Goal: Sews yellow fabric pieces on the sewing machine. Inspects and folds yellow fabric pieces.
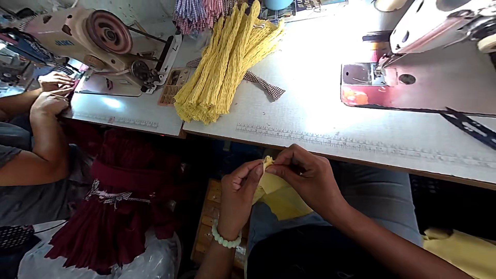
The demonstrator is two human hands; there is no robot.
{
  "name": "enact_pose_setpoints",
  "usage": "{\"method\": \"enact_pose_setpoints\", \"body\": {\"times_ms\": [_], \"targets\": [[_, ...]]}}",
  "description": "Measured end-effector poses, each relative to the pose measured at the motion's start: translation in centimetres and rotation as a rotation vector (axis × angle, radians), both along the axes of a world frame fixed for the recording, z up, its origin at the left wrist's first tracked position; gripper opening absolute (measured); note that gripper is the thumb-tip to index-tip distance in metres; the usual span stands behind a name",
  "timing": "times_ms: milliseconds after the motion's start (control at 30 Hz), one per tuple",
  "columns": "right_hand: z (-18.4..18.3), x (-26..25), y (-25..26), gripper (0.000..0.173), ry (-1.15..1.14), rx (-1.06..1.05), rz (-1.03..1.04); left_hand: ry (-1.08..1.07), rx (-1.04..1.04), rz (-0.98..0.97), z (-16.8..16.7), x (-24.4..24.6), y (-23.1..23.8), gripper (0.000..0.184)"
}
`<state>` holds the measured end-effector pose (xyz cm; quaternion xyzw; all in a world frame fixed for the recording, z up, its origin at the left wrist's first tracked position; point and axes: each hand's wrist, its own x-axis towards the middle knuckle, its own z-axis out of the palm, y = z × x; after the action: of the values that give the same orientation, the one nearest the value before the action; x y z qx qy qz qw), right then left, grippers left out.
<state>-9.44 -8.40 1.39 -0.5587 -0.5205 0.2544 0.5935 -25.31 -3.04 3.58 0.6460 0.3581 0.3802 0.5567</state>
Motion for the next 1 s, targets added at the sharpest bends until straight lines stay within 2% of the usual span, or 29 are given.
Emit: {"method": "enact_pose_setpoints", "body": {"times_ms": [167, 333, 433, 533, 667, 767, 900, 1000], "targets": [[-0.1, 0.1, 0.0, 0.02, 0.023, -0.022, -0.011, -0.089, -0.02, -0.072, -0.2, 0.0, -0.4, 0.03], [0.0, -0.1, 0.0, 0.02, 0.109, -0.057, 0.022, -0.043, 0.026, 0.04, -0.6, 0.2, -0.5, 0.012], [0.0, 0.3, 0.2, 0.017, 0.189, -0.094, 0.127, -0.087, 0.022, 0.039, -1.0, -0.6, -0.1, 0.01], [-0.7, 1.3, 0.6, 0.027, 0.198, -0.187, 0.292, -0.08, 0.028, 0.131, -0.3, -3.7, 1.3, 0.008], [-3.2, 1.9, 2.4, 0.029, -0.086, -0.549, 0.446, -0.057, 0.175, 0.263, 2.0, -11.4, 3.7, 0.011], [-5.9, 0.3, 5.2, 0.031, -0.366, -0.798, 0.609, 0.051, 0.34, 0.325, 4.1, -15.8, 3.9, 0.012], [-7.8, -3.7, 8.1, 0.035, -0.686, -1.018, 0.778, 0.218, 0.484, 0.301, 5.8, -18.3, 3.2, 0.013], [-7.6, -5.5, 8.9, 0.037, -0.719, -1.156, 0.806, 0.264, 0.497, 0.229, 6.4, -18.7, 3.1, 0.014]]}}
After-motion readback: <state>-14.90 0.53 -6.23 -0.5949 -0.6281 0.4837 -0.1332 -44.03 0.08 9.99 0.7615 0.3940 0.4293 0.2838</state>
